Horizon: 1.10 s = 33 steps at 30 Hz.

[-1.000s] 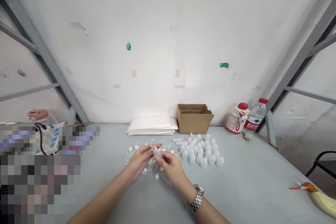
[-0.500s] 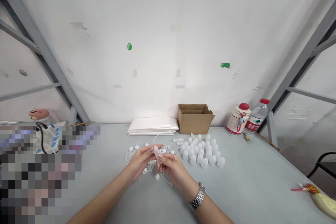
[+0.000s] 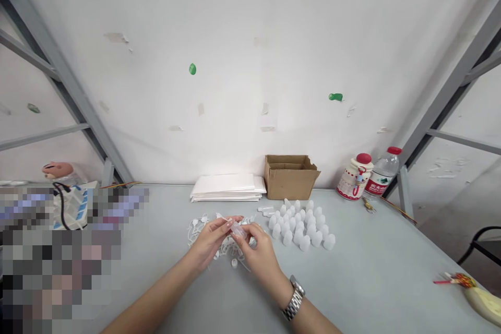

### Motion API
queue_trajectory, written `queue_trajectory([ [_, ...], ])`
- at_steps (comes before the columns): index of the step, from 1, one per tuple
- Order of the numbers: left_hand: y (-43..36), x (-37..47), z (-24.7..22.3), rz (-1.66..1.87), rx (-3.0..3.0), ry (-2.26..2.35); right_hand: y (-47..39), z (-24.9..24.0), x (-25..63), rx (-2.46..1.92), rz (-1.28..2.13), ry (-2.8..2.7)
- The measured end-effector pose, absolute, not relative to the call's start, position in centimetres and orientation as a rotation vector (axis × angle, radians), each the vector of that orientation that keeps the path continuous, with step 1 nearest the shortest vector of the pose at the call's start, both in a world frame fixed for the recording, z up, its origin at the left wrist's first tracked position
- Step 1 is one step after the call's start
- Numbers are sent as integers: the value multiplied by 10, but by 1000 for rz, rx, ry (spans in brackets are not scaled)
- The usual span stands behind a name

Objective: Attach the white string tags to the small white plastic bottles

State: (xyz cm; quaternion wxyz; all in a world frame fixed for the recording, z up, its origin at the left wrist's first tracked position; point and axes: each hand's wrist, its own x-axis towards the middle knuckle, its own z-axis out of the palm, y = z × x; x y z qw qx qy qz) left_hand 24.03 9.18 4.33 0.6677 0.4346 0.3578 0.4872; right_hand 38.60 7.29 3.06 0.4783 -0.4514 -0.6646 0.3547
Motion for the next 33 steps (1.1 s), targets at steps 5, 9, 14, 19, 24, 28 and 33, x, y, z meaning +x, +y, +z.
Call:
queue_trajectory([
  [5, 92, 242, 42, 1162, 893, 786, 69, 23, 387, -1041, 322, -1819],
  [9, 91, 243, 42, 1177, 869, 750, 69, 23, 388, -1014, 248, -1859],
  [14, 91, 242, 41, 1159, 950, 760, 68, 25, 388, -996, 241, -1851],
  [19, 88, 242, 41, 1141, 1109, 771, 67, 23, 388, -995, 249, -1871],
  [24, 84, 248, 41, 1121, 1243, 720, 68, 19, 386, -944, 361, -1859],
  [28, 89, 243, 42, 1216, 1120, 802, 69, 22, 384, -1033, 557, -1763],
  [33, 95, 236, 43, 1219, 881, 739, 71, 27, 385, -1084, 699, -1634],
])
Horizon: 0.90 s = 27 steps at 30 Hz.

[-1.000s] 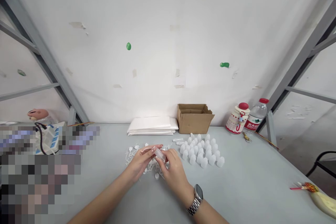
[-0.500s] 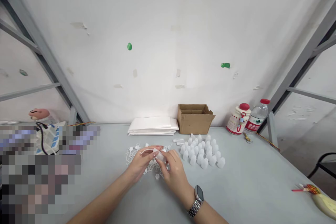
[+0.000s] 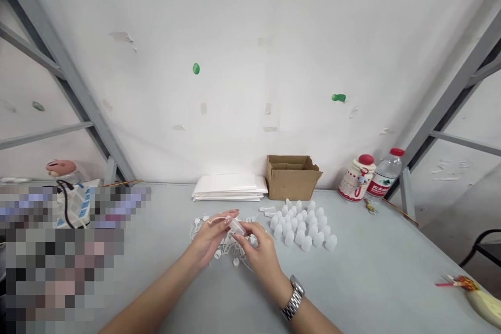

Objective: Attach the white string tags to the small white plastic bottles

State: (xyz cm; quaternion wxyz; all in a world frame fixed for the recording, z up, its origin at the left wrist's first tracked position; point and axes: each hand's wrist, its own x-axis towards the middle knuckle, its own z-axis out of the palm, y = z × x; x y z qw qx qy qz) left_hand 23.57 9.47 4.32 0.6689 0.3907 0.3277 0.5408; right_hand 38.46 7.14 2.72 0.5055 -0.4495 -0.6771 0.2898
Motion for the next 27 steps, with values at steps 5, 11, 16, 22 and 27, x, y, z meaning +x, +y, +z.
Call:
queue_trajectory([
  [5, 93, 240, 44, 1185, 759, 722, 70, 23, 385, -1081, 577, -1703],
  [11, 93, 240, 43, 1097, 766, 713, 67, 19, 385, -995, 262, -1878],
  [16, 95, 238, 36, 1047, 750, 681, 66, 19, 384, -1004, 125, -1925],
  [22, 93, 238, 37, 986, 737, 637, 67, 17, 384, -982, 85, -1961],
  [27, 93, 238, 39, 989, 741, 641, 68, 18, 384, -1031, 221, -1900],
])
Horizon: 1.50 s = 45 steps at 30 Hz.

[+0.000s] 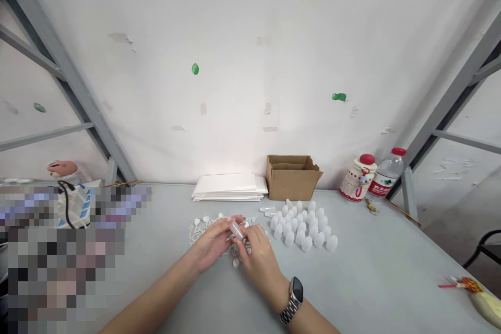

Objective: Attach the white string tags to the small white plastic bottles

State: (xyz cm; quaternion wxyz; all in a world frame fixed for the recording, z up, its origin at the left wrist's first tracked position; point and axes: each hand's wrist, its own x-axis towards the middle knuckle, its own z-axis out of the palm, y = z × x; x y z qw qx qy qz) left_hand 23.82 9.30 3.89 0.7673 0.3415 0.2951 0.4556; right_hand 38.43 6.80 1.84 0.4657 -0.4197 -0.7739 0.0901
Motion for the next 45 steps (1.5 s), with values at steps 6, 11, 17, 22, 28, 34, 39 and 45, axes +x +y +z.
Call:
queue_trajectory([
  [6, 97, 235, 37, 1050, 747, 623, 70, 21, 385, -1082, 467, -1750],
  [11, 98, 236, 35, 1093, 739, 654, 71, 24, 383, -1147, 775, -1577],
  [17, 96, 242, 31, 1171, 731, 631, 78, 28, 383, -997, 1348, -1292],
  [22, 96, 245, 26, 1197, 802, 644, 79, 31, 385, -915, 1498, -1158],
  [28, 96, 247, 27, 1190, 880, 706, 78, 35, 386, -876, 1578, -1086],
  [34, 95, 243, 31, 1268, 987, 893, 78, 35, 382, -871, 1623, -1084],
  [39, 94, 244, 31, 1255, 895, 850, 79, 31, 380, -888, 1554, -1149],
  [45, 91, 248, 31, 1153, 815, 662, 77, 29, 381, -744, 1690, -1097],
])
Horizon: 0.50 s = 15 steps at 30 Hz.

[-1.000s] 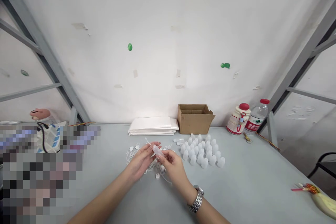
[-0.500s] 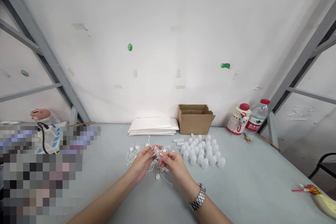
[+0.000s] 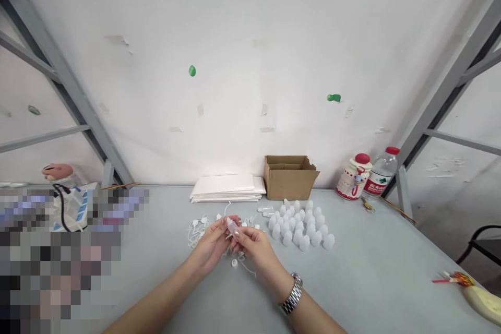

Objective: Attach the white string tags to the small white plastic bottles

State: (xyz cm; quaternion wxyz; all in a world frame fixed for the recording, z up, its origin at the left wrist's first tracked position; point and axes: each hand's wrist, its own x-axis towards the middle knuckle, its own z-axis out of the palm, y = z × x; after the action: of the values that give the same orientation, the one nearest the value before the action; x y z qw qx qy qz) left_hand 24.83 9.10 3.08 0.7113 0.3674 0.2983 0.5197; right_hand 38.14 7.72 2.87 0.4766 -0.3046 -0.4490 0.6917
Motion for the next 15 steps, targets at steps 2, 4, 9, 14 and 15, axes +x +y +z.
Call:
queue_trajectory([
  [2, 90, 249, 30, 1152, 835, 674, 77, 29, 382, -722, 1715, -1069],
  [4, 90, 249, 30, 1158, 884, 728, 77, 29, 382, -718, 1721, -1053],
  [9, 90, 249, 27, 1147, 1014, 815, 77, 29, 381, -742, 1693, -1055],
  [14, 90, 247, 25, 1146, 1076, 842, 75, 32, 381, -759, 1678, -1075],
  [15, 90, 247, 26, 1147, 1092, 855, 74, 33, 382, -763, 1674, -1081],
])
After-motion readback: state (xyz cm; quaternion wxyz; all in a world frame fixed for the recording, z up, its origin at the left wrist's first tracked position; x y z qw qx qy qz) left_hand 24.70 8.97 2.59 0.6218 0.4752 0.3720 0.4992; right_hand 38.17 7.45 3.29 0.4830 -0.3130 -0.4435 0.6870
